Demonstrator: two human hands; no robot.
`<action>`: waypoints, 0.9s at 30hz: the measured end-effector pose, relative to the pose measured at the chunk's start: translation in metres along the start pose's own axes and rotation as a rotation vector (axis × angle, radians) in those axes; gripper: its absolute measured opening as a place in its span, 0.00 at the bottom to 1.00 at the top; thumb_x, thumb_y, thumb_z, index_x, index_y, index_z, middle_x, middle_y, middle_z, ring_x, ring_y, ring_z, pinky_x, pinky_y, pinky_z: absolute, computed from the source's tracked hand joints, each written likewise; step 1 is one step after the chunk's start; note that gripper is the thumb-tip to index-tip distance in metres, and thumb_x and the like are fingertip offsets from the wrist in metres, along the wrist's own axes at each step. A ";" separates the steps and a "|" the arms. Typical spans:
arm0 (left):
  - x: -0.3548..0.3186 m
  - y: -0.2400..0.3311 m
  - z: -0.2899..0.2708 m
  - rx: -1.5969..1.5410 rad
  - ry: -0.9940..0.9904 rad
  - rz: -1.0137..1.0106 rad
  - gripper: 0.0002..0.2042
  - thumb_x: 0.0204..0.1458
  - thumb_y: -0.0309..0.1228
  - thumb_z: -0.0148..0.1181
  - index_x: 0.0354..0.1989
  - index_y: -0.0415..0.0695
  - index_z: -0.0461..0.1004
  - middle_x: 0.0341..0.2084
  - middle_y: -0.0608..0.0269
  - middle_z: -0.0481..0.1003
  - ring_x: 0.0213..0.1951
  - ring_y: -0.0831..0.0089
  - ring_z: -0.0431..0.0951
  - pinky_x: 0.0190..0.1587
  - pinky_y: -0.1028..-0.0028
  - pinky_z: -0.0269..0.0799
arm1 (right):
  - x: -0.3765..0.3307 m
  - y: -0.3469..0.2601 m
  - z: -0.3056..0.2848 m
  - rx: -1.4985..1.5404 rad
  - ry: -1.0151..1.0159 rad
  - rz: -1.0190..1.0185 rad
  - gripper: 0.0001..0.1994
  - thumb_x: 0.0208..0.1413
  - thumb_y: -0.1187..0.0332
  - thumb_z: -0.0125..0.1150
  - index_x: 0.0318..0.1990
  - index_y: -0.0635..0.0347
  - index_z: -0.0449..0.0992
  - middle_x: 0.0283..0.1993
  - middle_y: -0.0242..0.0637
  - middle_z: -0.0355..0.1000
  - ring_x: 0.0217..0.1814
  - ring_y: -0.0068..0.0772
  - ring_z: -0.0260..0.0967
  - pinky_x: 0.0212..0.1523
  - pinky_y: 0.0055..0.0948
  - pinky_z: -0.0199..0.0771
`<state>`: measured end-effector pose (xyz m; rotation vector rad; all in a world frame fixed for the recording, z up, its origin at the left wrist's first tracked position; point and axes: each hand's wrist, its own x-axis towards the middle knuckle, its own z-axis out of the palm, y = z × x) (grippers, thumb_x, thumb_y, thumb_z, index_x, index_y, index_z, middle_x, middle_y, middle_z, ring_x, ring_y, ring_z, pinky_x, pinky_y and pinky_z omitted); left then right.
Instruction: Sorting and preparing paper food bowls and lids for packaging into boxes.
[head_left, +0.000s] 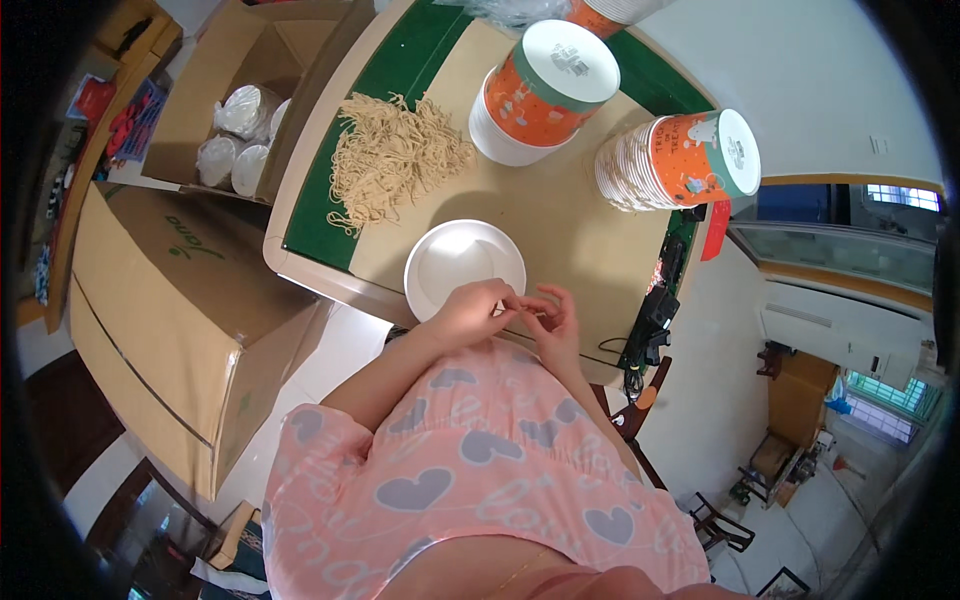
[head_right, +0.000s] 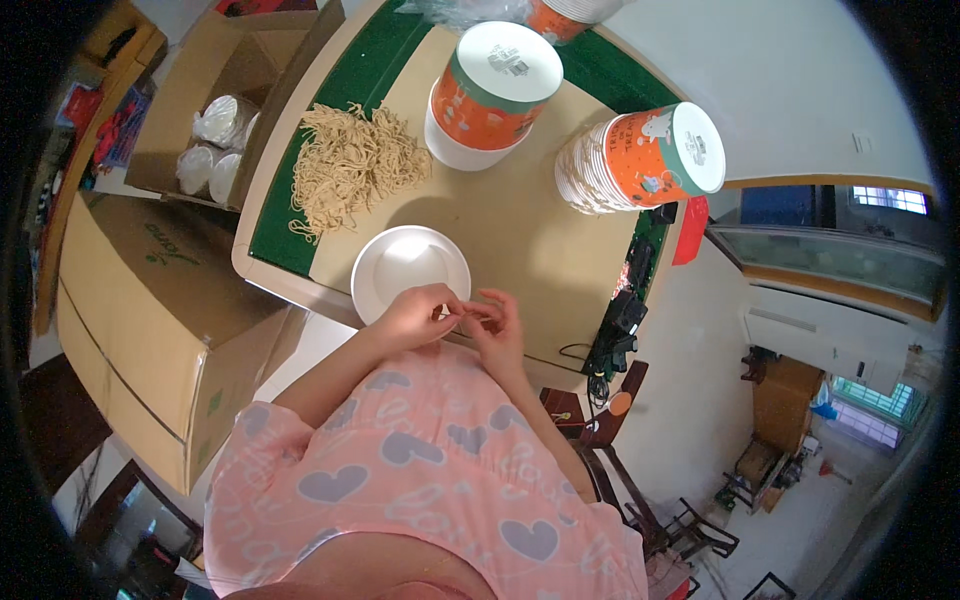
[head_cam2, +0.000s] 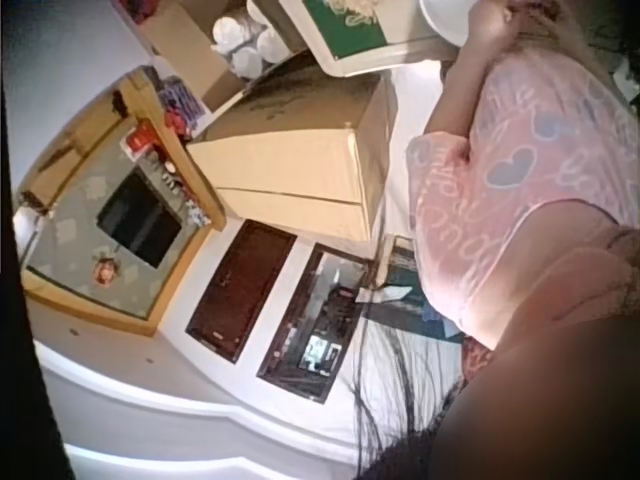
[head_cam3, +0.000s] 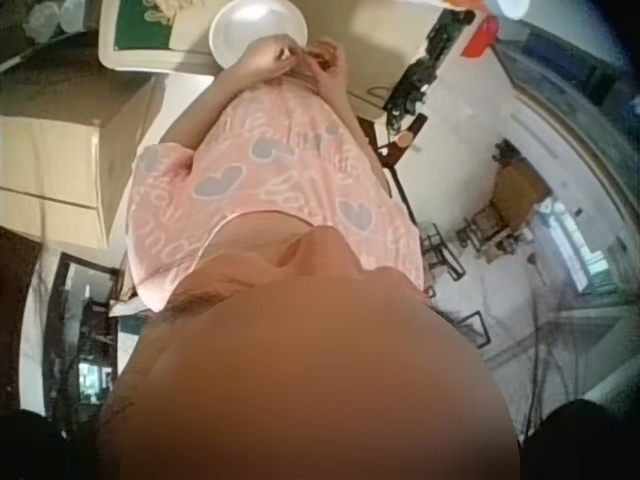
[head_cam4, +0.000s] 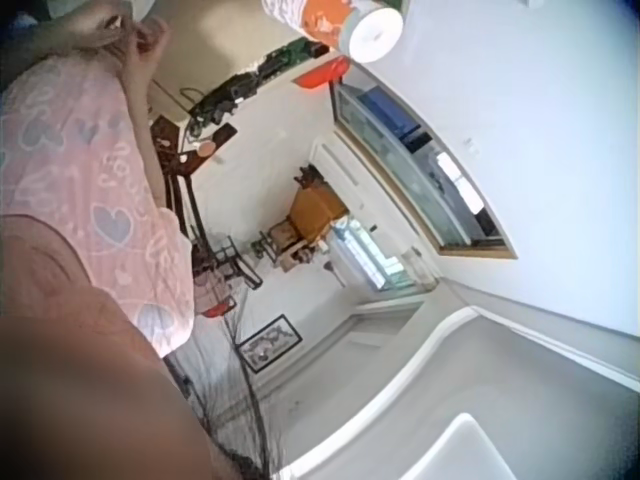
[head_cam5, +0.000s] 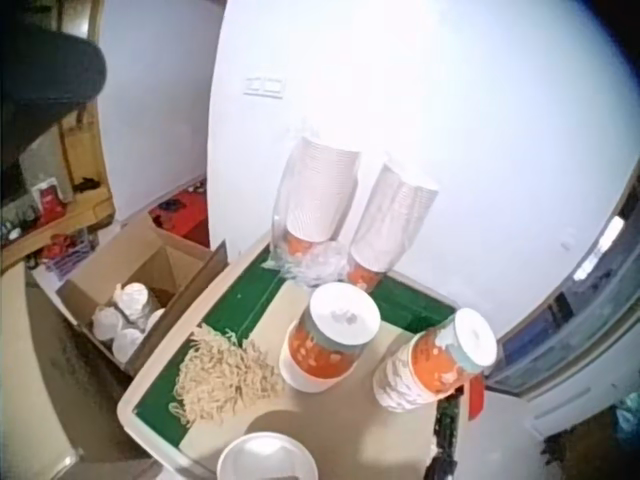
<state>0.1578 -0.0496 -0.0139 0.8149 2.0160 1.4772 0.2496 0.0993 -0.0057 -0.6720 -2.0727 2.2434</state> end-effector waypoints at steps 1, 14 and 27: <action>0.001 -0.001 0.001 -0.002 -0.003 -0.001 0.04 0.44 0.29 0.60 0.28 0.43 0.74 0.25 0.60 0.74 0.25 0.66 0.74 0.27 0.69 0.69 | 0.000 -0.001 0.000 0.000 0.003 0.002 0.20 0.51 0.80 0.56 0.51 0.59 0.60 0.41 0.38 0.73 0.38 0.22 0.69 0.39 0.19 0.67; 0.001 -0.011 0.004 -0.186 -0.013 -0.184 0.05 0.45 0.27 0.61 0.30 0.40 0.75 0.24 0.63 0.76 0.24 0.78 0.71 0.29 0.76 0.69 | 0.004 -0.003 0.004 -0.296 0.020 -0.038 0.20 0.51 0.78 0.57 0.52 0.59 0.62 0.37 0.36 0.74 0.36 0.21 0.69 0.36 0.18 0.66; 0.003 -0.017 0.016 -0.415 0.066 -0.208 0.03 0.47 0.23 0.60 0.29 0.40 0.71 0.25 0.69 0.72 0.28 0.83 0.70 0.32 0.80 0.68 | 0.005 -0.005 0.008 -0.306 0.065 -0.094 0.19 0.52 0.77 0.57 0.52 0.60 0.63 0.37 0.34 0.73 0.37 0.21 0.69 0.36 0.19 0.66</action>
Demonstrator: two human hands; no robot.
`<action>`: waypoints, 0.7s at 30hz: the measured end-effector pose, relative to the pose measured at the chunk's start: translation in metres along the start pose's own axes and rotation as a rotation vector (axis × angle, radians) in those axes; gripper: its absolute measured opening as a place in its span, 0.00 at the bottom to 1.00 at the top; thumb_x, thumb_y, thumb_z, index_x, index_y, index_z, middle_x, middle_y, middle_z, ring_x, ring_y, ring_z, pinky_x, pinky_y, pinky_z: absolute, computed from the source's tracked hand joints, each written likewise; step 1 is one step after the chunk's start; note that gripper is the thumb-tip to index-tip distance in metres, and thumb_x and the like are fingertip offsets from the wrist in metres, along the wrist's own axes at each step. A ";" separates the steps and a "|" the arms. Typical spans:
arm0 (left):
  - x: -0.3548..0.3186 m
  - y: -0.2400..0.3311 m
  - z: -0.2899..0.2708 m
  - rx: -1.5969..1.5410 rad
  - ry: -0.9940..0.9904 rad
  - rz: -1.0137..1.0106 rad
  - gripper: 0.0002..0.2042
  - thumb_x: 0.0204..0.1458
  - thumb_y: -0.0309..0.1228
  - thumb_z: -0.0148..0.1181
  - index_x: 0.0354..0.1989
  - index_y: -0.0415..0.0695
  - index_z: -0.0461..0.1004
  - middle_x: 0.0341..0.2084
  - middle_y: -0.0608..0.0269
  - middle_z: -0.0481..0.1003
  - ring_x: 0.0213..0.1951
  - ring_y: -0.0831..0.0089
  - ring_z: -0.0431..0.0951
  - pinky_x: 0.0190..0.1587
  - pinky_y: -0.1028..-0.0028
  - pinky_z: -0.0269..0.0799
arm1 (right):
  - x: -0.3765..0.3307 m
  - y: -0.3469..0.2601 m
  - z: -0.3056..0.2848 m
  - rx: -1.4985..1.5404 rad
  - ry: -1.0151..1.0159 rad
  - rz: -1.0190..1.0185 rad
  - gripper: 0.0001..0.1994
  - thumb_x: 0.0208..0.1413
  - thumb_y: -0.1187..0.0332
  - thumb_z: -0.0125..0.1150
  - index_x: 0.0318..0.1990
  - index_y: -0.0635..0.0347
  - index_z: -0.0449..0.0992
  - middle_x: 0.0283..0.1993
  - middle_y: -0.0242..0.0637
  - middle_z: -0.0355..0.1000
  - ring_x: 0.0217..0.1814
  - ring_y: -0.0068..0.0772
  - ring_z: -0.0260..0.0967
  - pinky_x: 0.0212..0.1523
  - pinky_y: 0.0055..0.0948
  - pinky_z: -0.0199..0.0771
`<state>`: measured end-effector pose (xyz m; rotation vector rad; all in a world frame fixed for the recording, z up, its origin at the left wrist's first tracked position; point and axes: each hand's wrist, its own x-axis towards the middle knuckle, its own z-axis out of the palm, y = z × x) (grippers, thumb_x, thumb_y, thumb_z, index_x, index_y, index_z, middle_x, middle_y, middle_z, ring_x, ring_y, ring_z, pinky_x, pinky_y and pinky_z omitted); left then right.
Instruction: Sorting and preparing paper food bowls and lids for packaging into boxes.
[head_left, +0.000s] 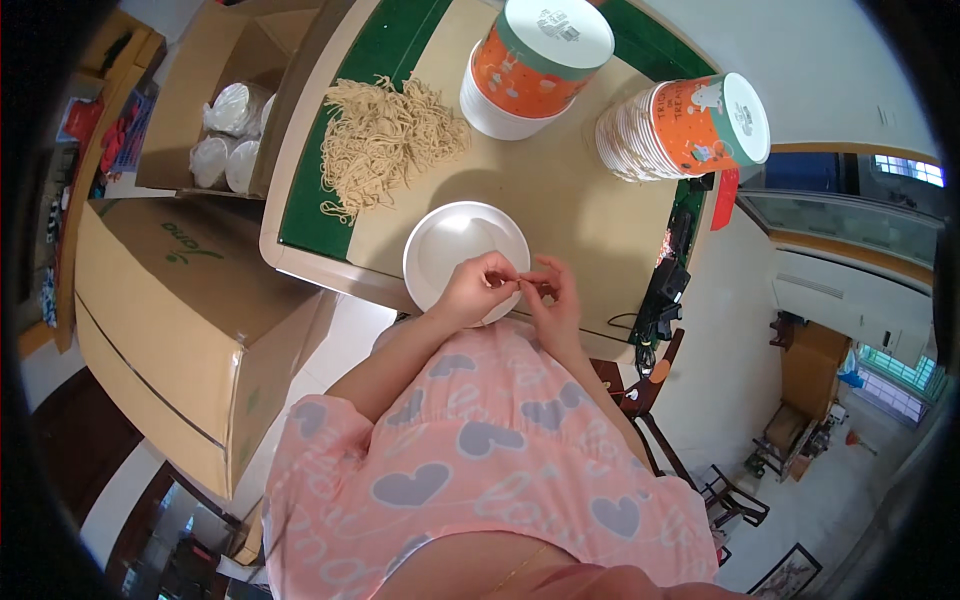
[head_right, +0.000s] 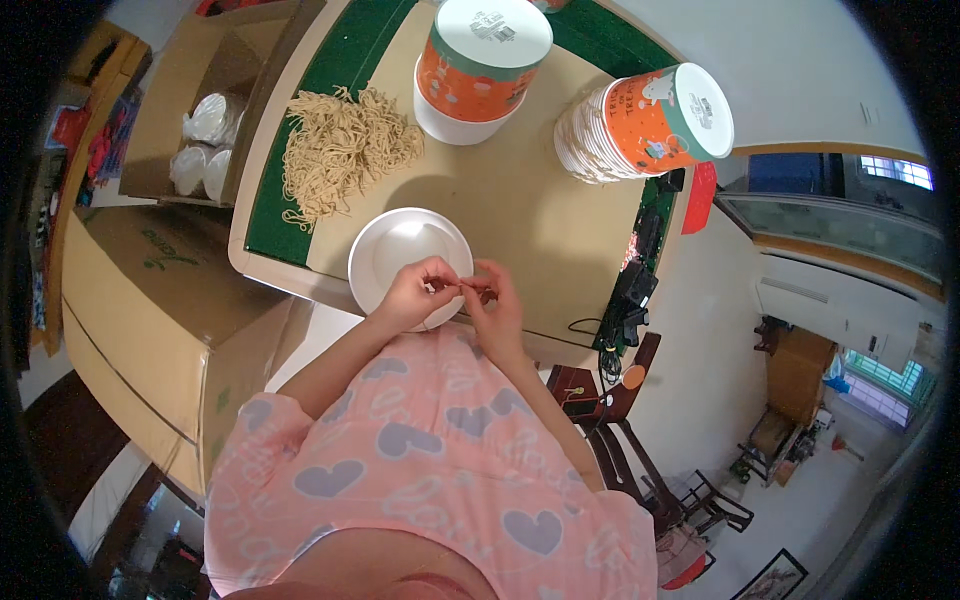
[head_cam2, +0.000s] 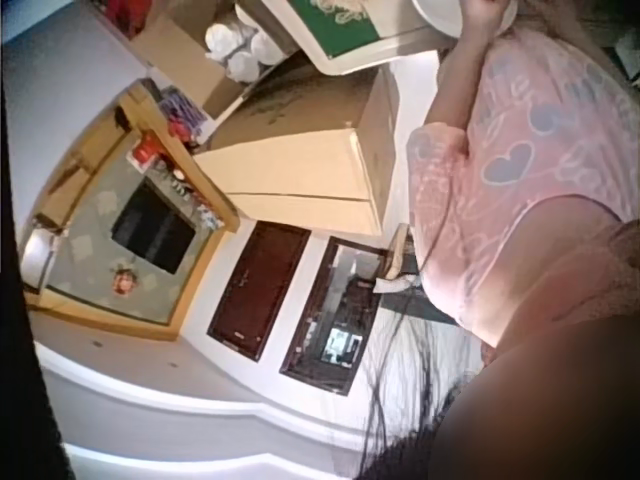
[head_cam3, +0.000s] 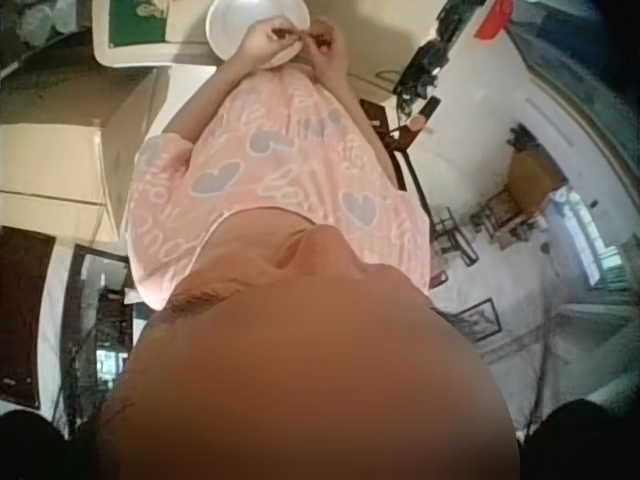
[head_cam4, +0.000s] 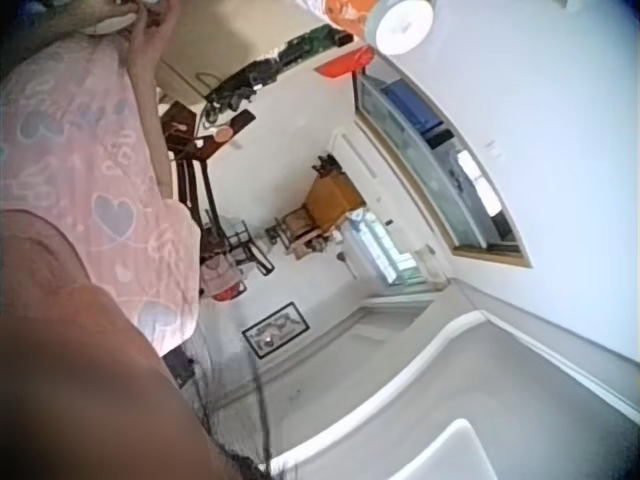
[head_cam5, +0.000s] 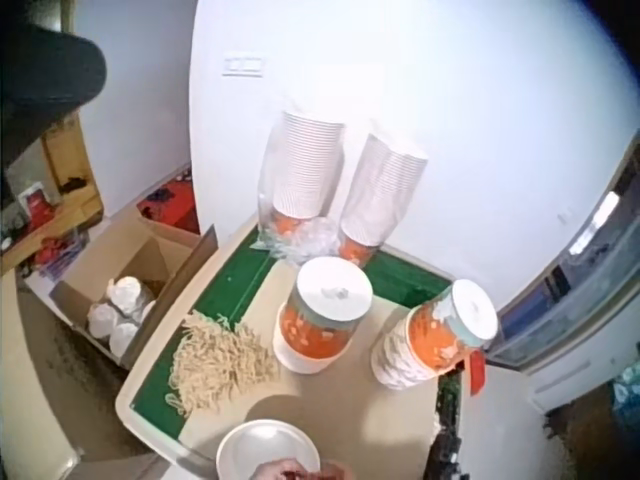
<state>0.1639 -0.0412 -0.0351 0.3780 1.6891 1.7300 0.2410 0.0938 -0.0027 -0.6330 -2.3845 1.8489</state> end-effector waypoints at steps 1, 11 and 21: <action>0.001 -0.002 0.001 0.001 -0.002 -0.001 0.03 0.47 0.23 0.60 0.29 0.40 0.71 0.25 0.69 0.72 0.28 0.83 0.70 0.32 0.80 0.68 | 0.000 0.000 0.000 0.001 0.002 0.002 0.19 0.52 0.77 0.57 0.52 0.60 0.63 0.37 0.34 0.73 0.37 0.21 0.69 0.36 0.19 0.66; 0.002 -0.010 0.006 -0.086 0.037 0.027 0.07 0.47 0.19 0.57 0.32 0.42 0.66 0.26 0.70 0.71 0.29 0.83 0.70 0.31 0.81 0.66 | 0.001 0.003 0.001 -0.062 -0.003 -0.031 0.17 0.53 0.78 0.54 0.51 0.60 0.63 0.37 0.33 0.69 0.35 0.21 0.66 0.37 0.21 0.67; 0.000 0.013 0.016 0.238 0.233 0.095 0.07 0.46 0.22 0.59 0.32 0.42 0.68 0.22 0.65 0.71 0.21 0.79 0.69 0.25 0.78 0.67 | 0.016 -0.010 0.001 -0.028 -0.024 -0.032 0.16 0.50 0.83 0.49 0.47 0.59 0.63 0.32 0.34 0.66 0.32 0.23 0.63 0.36 0.22 0.65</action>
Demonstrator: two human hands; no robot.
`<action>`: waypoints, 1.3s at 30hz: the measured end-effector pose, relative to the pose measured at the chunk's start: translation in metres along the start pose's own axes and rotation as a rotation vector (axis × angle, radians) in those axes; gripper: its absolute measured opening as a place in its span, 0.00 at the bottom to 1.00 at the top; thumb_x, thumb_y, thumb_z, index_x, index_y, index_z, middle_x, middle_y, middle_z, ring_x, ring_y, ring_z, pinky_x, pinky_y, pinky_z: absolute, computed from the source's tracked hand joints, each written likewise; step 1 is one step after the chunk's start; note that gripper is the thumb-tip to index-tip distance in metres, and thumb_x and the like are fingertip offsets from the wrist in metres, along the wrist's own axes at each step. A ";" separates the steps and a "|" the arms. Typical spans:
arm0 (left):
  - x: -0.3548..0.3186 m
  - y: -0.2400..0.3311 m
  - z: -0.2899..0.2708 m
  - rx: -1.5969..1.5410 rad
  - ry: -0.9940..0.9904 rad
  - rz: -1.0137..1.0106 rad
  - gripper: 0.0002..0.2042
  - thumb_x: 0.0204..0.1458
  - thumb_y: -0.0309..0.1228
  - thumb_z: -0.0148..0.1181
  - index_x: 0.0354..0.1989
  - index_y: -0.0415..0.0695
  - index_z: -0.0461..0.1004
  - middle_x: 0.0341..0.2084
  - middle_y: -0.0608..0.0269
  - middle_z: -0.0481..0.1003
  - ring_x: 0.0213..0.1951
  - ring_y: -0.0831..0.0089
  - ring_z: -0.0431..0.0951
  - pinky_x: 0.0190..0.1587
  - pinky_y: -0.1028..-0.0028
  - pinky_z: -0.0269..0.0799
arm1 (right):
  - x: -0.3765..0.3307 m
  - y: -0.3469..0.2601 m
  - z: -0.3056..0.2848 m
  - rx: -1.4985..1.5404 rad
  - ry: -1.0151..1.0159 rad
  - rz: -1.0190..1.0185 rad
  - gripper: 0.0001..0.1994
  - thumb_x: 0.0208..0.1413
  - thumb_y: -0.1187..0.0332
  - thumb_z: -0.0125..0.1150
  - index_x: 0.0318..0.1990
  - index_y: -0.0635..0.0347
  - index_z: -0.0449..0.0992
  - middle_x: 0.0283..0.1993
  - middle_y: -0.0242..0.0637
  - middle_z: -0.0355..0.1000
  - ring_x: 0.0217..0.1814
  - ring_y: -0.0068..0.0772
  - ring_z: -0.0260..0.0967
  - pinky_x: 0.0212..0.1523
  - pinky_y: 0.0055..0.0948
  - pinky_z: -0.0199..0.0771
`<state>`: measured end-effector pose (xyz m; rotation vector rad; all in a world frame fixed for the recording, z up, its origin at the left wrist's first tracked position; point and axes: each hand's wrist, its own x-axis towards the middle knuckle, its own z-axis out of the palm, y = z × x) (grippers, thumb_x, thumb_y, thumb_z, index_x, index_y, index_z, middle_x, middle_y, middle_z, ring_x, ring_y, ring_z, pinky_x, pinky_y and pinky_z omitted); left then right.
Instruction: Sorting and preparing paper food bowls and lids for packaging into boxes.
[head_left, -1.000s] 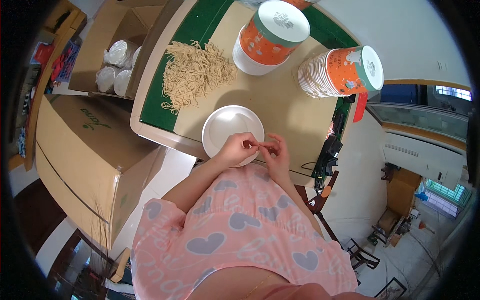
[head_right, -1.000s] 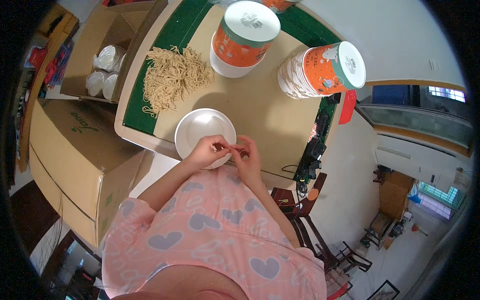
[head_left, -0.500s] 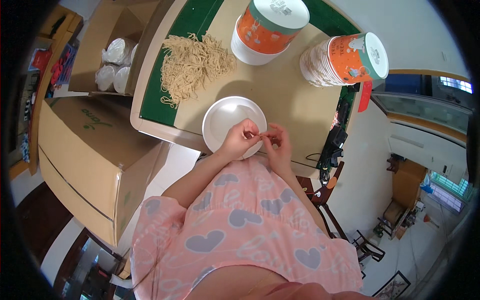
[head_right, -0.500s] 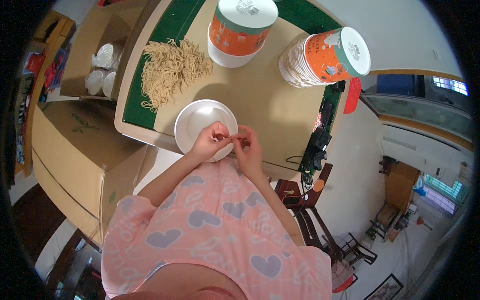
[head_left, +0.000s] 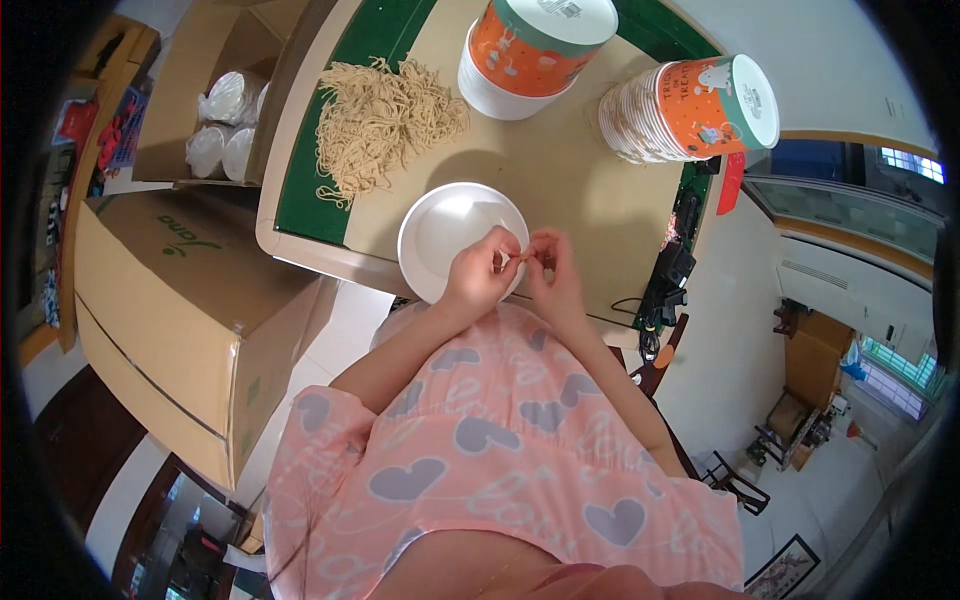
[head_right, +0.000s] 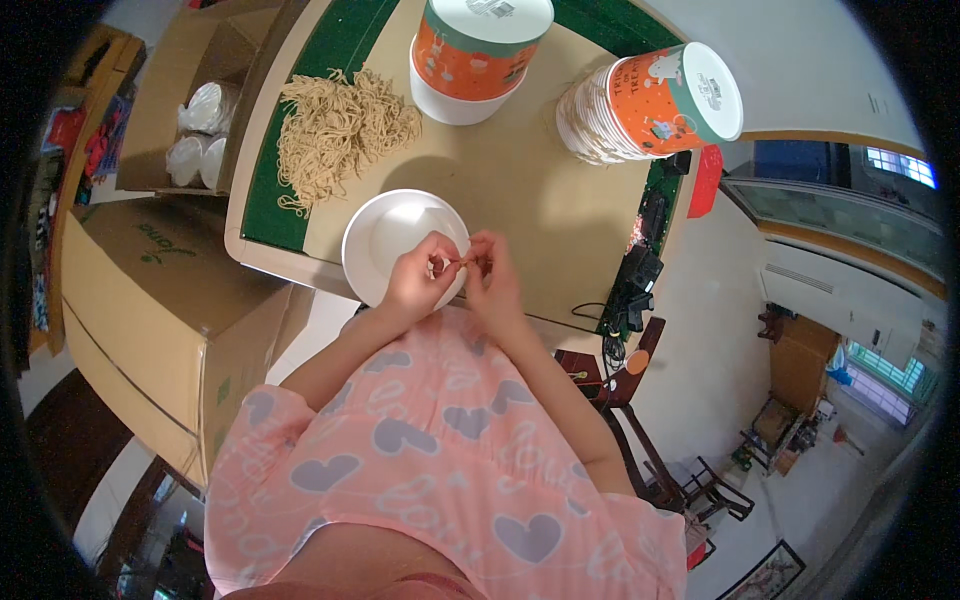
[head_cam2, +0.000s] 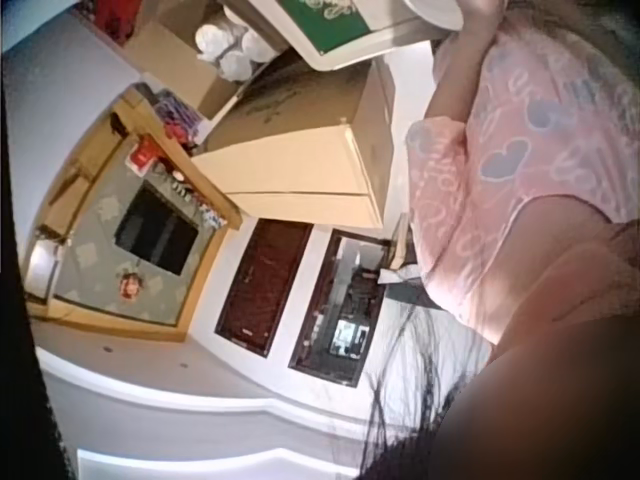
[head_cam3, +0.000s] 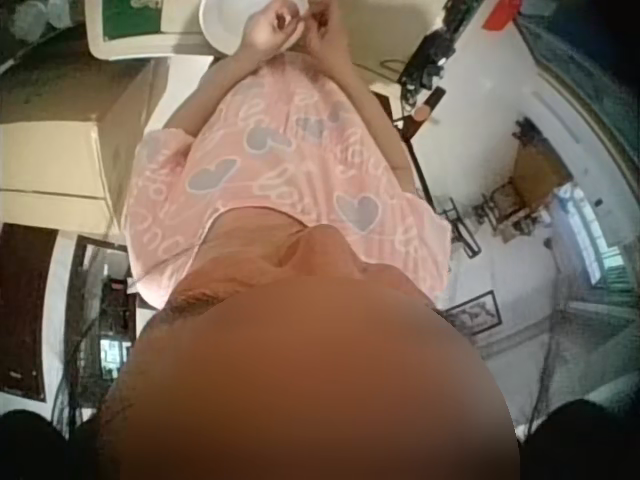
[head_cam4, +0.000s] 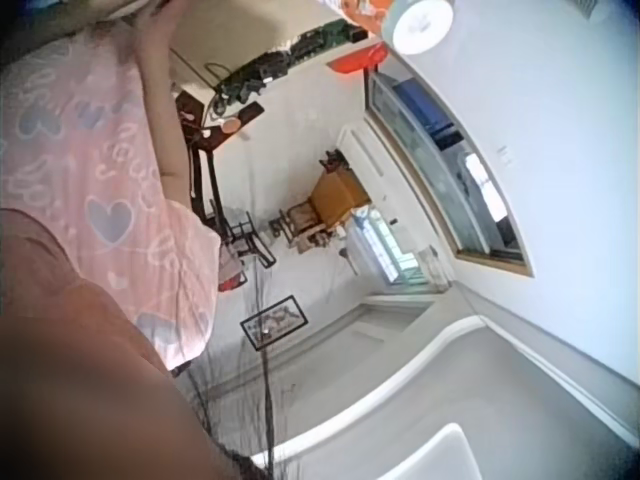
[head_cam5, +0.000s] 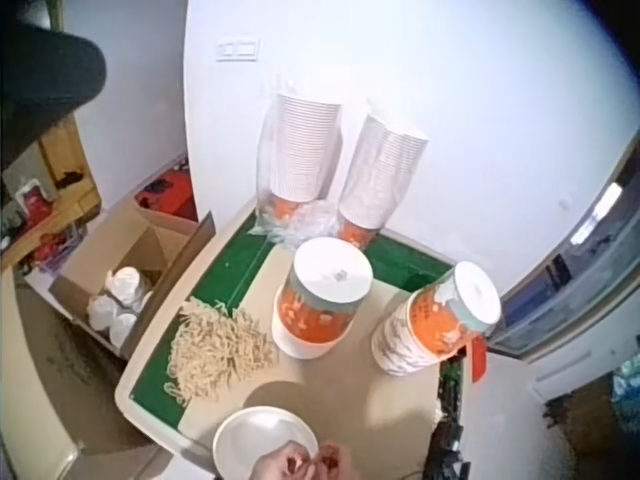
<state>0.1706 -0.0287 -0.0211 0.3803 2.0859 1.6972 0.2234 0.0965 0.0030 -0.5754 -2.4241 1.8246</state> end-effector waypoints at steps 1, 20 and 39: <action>-0.001 -0.001 0.000 -0.001 0.000 0.001 0.07 0.46 0.22 0.59 0.32 0.42 0.68 0.22 0.65 0.71 0.21 0.79 0.69 0.25 0.78 0.67 | 0.001 0.002 -0.001 -0.001 0.001 -0.001 0.16 0.50 0.83 0.49 0.47 0.59 0.63 0.32 0.34 0.66 0.32 0.23 0.63 0.36 0.22 0.65; 0.002 -0.007 -0.014 -0.085 -0.041 -0.101 0.03 0.45 0.25 0.63 0.29 0.41 0.78 0.26 0.65 0.75 0.22 0.82 0.68 0.25 0.80 0.64 | 0.006 0.012 0.000 0.136 -0.017 0.040 0.23 0.48 0.81 0.55 0.53 0.59 0.60 0.33 0.35 0.71 0.38 0.26 0.69 0.45 0.26 0.68; 0.005 -0.012 -0.006 -0.105 -0.026 -0.122 0.04 0.44 0.25 0.62 0.27 0.39 0.75 0.23 0.61 0.76 0.25 0.77 0.74 0.29 0.77 0.70 | 0.006 0.017 -0.008 0.081 -0.066 -0.005 0.24 0.48 0.80 0.57 0.53 0.58 0.59 0.31 0.34 0.70 0.35 0.25 0.68 0.39 0.24 0.69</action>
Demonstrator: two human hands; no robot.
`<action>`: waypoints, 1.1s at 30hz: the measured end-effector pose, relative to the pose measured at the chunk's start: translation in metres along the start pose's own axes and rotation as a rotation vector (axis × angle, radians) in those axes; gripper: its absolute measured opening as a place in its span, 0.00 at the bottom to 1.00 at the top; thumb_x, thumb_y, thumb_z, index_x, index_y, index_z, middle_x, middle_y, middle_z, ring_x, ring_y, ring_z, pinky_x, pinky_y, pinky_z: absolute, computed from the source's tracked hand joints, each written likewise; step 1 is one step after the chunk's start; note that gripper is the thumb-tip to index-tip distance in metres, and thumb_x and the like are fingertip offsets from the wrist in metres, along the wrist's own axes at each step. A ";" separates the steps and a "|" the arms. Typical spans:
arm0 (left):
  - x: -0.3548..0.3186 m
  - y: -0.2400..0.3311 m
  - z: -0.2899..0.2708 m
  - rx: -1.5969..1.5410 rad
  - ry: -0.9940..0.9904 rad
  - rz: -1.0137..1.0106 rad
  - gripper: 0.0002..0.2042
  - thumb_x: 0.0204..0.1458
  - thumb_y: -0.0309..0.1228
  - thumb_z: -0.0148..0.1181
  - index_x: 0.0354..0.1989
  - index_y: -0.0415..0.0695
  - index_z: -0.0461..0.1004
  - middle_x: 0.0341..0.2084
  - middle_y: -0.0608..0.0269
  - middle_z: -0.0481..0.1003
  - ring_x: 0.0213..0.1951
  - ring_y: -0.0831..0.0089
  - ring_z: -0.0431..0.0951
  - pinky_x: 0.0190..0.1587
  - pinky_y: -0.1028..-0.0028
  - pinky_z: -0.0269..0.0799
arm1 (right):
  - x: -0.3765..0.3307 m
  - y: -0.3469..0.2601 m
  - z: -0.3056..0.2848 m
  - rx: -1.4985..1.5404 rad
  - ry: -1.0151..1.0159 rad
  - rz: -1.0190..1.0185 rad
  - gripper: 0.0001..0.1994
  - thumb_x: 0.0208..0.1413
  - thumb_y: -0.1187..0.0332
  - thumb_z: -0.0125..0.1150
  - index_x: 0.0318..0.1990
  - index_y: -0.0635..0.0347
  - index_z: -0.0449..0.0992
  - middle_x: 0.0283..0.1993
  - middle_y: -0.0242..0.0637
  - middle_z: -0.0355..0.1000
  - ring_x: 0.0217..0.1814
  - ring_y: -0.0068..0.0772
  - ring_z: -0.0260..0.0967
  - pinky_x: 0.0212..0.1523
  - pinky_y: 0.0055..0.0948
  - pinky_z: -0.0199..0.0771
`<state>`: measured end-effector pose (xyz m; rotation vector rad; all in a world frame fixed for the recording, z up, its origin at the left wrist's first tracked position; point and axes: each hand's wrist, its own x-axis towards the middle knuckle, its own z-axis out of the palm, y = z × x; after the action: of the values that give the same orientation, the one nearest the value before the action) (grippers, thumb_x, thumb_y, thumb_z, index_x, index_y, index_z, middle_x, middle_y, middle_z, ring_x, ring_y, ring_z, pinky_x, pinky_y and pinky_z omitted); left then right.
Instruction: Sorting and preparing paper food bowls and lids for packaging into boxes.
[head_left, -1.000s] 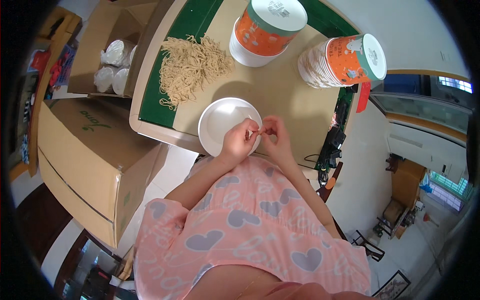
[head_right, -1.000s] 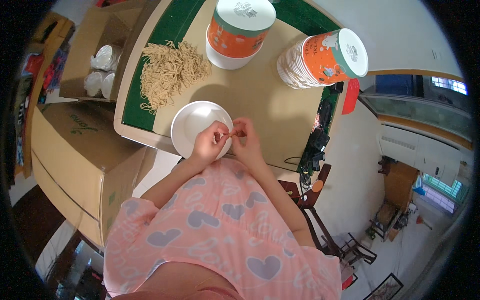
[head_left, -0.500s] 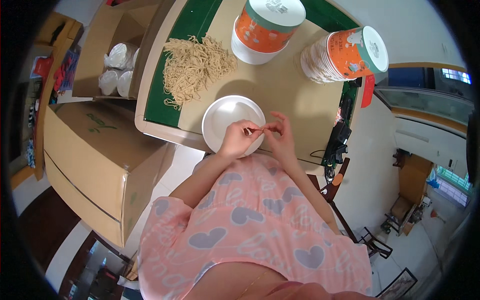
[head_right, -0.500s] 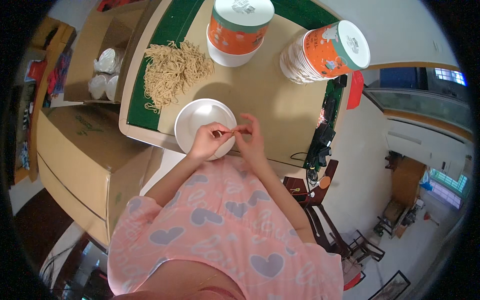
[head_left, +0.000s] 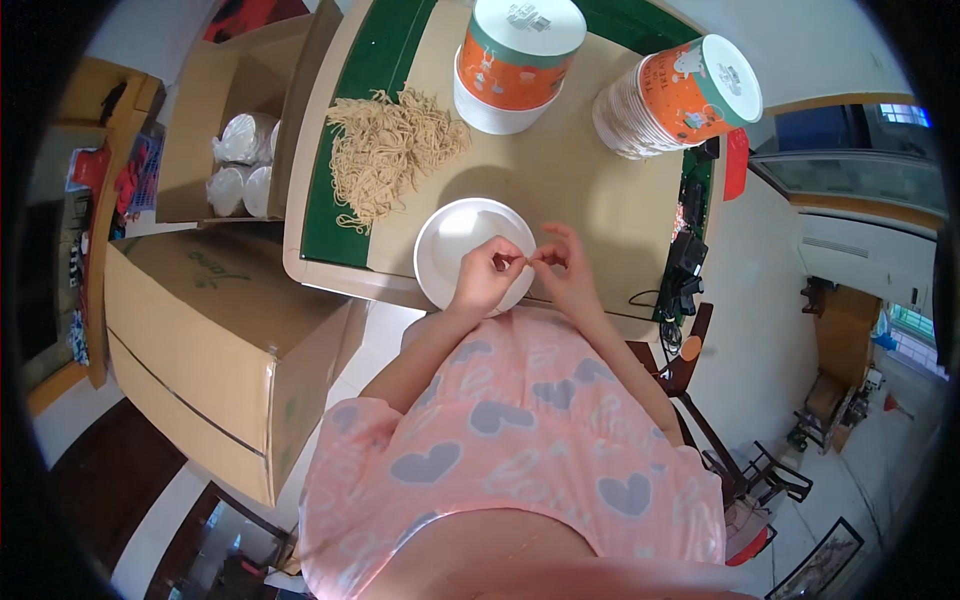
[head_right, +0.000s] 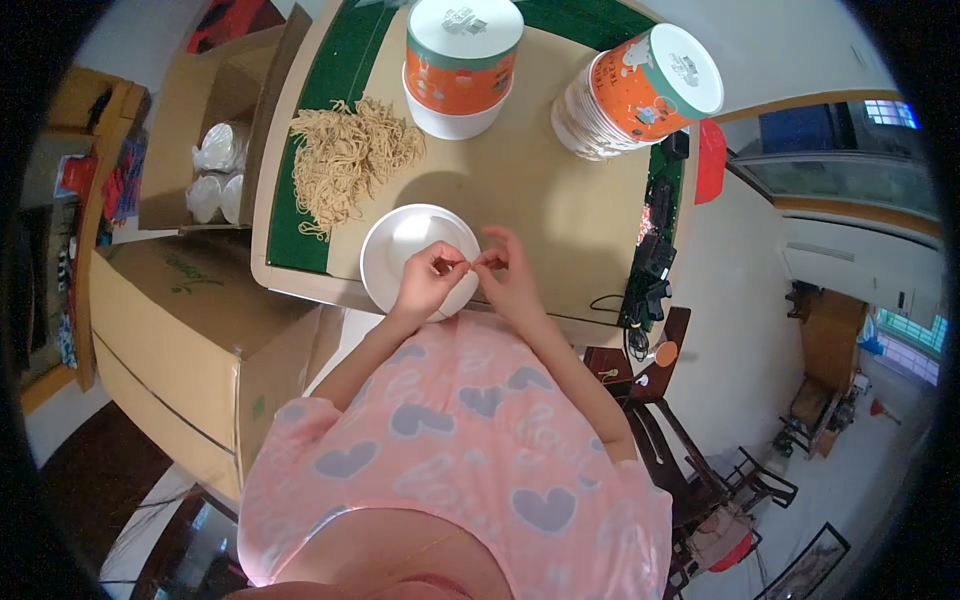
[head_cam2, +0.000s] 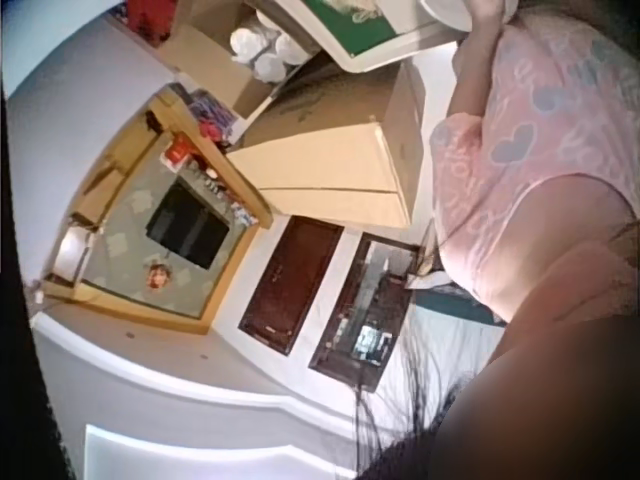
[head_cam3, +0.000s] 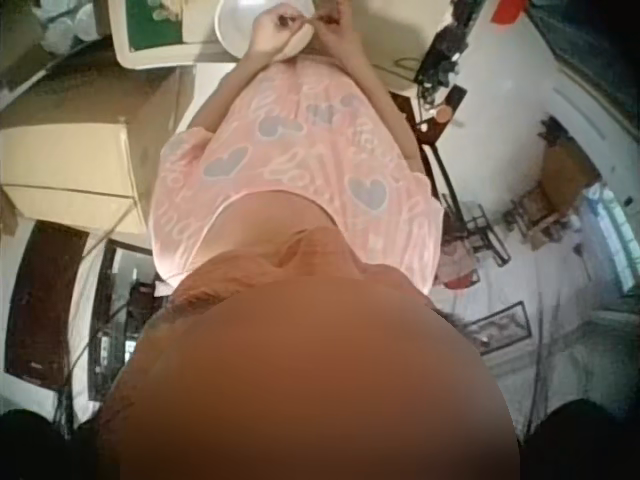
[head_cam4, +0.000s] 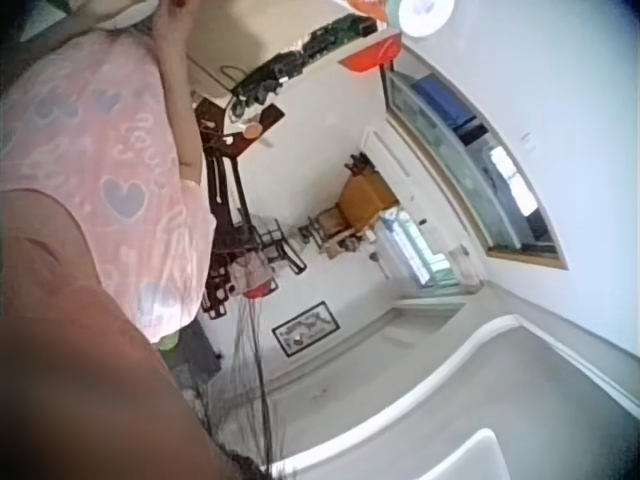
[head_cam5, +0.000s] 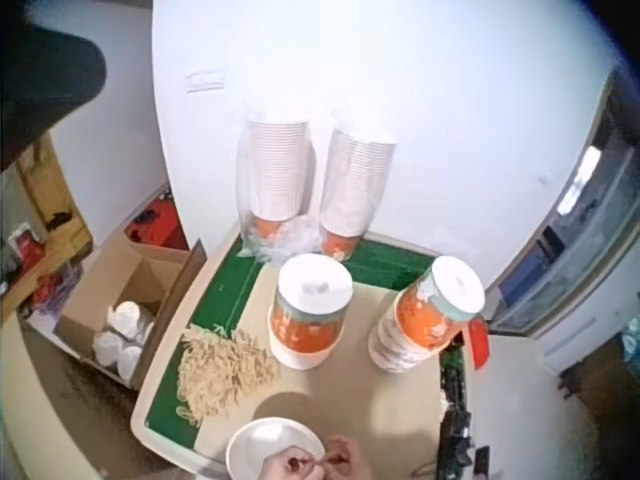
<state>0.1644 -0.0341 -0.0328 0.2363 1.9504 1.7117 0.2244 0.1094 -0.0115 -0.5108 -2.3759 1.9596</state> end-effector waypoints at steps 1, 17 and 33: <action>-0.001 0.001 -0.001 0.000 0.001 0.003 0.04 0.44 0.25 0.62 0.27 0.39 0.75 0.23 0.61 0.76 0.25 0.77 0.74 0.29 0.77 0.70 | -0.001 -0.002 0.001 -0.001 0.000 -0.003 0.24 0.48 0.80 0.57 0.53 0.58 0.59 0.31 0.34 0.70 0.35 0.25 0.68 0.39 0.24 0.69; -0.007 0.004 -0.010 0.028 -0.107 -0.094 0.06 0.47 0.24 0.59 0.32 0.37 0.78 0.26 0.59 0.79 0.30 0.77 0.77 0.35 0.78 0.73 | -0.013 -0.003 0.013 -0.032 0.078 -0.034 0.20 0.48 0.79 0.58 0.50 0.60 0.64 0.32 0.35 0.72 0.37 0.24 0.70 0.43 0.25 0.69; -0.015 0.000 -0.024 -0.097 -0.099 -0.096 0.05 0.48 0.22 0.57 0.33 0.36 0.76 0.26 0.60 0.77 0.29 0.78 0.76 0.34 0.79 0.72 | -0.017 -0.018 0.011 -0.593 0.024 -0.188 0.08 0.44 0.69 0.61 0.34 0.55 0.74 0.29 0.35 0.66 0.33 0.37 0.66 0.35 0.37 0.62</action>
<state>0.1649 -0.0619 -0.0271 0.1848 1.7740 1.6947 0.2339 0.0913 0.0067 -0.2949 -2.8469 1.1497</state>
